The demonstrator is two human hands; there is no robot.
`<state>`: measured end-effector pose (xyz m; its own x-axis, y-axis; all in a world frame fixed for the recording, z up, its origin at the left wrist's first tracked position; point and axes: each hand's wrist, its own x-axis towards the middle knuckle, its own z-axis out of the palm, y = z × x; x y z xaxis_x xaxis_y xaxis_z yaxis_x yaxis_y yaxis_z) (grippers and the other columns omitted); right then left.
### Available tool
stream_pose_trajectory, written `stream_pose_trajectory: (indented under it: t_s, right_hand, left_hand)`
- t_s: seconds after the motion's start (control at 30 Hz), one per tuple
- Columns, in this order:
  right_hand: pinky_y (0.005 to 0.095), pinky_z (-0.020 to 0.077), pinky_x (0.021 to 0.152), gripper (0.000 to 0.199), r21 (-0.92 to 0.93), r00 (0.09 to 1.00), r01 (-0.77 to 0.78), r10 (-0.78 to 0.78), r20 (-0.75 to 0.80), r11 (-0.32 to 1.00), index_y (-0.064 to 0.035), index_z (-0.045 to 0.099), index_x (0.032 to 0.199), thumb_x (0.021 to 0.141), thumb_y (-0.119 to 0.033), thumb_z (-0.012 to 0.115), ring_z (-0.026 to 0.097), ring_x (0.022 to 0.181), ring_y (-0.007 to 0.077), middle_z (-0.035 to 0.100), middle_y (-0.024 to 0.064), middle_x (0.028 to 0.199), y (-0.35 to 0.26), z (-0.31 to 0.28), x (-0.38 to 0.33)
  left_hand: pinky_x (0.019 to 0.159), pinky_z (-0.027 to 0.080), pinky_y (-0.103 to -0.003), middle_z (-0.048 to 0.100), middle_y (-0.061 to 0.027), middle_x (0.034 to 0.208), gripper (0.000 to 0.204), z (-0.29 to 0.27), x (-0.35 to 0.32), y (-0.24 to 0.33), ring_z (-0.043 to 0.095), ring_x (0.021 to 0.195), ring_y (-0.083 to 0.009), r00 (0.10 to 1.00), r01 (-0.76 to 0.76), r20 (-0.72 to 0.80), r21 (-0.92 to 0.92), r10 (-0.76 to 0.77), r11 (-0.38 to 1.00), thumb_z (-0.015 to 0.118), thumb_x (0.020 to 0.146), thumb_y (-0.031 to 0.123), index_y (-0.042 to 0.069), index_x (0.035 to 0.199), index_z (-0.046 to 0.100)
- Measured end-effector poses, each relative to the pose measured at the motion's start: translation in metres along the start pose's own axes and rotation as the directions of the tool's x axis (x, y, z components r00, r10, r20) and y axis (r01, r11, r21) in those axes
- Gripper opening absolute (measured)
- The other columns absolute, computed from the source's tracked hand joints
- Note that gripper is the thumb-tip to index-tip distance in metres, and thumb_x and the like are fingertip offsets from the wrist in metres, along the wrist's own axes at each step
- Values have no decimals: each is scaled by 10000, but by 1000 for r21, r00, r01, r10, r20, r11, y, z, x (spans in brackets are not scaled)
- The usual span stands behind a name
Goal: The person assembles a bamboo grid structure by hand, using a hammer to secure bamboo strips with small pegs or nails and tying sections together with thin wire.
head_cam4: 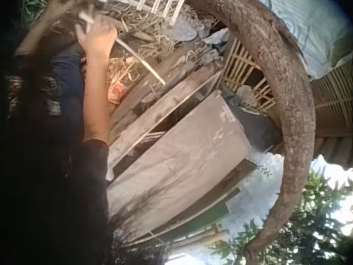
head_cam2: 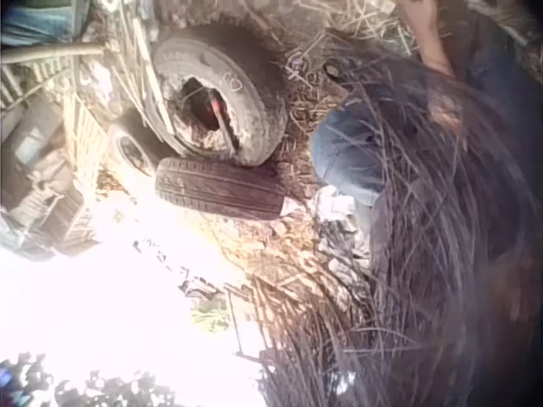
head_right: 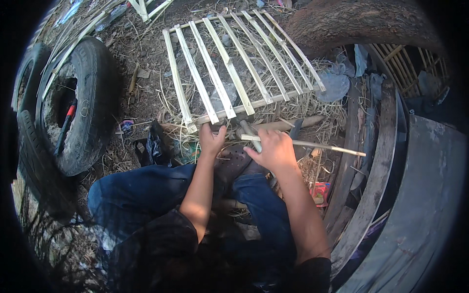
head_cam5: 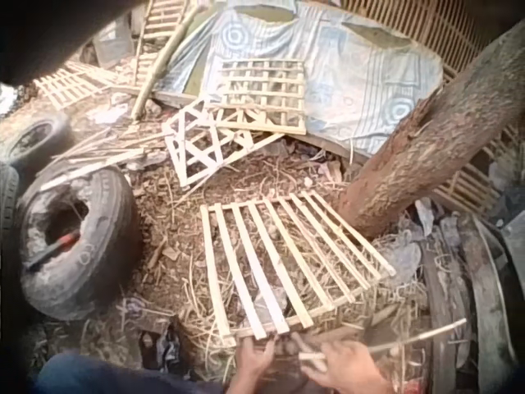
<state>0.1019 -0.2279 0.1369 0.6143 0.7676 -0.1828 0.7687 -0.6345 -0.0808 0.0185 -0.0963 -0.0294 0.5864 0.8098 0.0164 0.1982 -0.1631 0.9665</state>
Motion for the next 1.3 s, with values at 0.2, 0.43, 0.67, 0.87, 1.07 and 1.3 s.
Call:
stream_pose_trajectory:
  t_s: [0.2,0.43,0.67,0.87,1.07,1.3]
  right_hand:
    - [425,504,751,458,136,911,-400,377,168,907,13,585,909,655,-313,784,630,839,356,634,189,874,18,38,-64]
    - [422,492,794,352,334,784,-618,525,330,712,19,606,915,692,-209,756,626,897,353,655,193,928,19,63,-75]
    - [414,496,800,321,346,786,-616,522,332,708,6,615,935,716,-194,737,625,925,333,656,184,971,13,61,-73]
    - [417,495,739,258,314,846,-498,533,-28,808,25,600,866,721,-160,708,626,839,345,636,169,841,3,58,-67]
    - [429,482,676,206,621,831,-423,555,-23,659,10,580,743,764,-182,651,617,776,378,619,192,760,-17,59,-11]
    - [434,492,722,360,625,823,-506,550,144,594,-1,630,821,794,-360,630,632,794,368,650,199,794,-48,72,59]
  left_hand:
    - [866,420,-465,514,-172,1081,482,1,16,-7,504,1035,-369,997,-58,76,336,34,940,704,683,187,62,1119,541]
    - [1063,200,-534,396,-196,1340,719,2,19,-16,357,1268,-358,985,20,120,624,-122,781,661,710,476,115,1294,447]
    - [1062,-71,-616,584,-157,1204,809,-3,29,8,496,1192,-345,707,102,289,862,-646,497,381,819,666,-9,1246,517]
    - [1065,-44,-623,594,-155,1186,739,-4,26,12,470,1216,-345,747,89,315,825,-586,558,416,831,628,39,1268,510]
    - [1065,68,-631,541,-217,1233,758,-6,20,-5,396,1255,-392,889,110,187,799,-418,591,614,705,618,103,1256,536]
    - [957,275,-528,663,-194,822,640,-21,27,10,616,842,-360,980,-81,186,694,-69,715,718,607,544,58,1021,661]
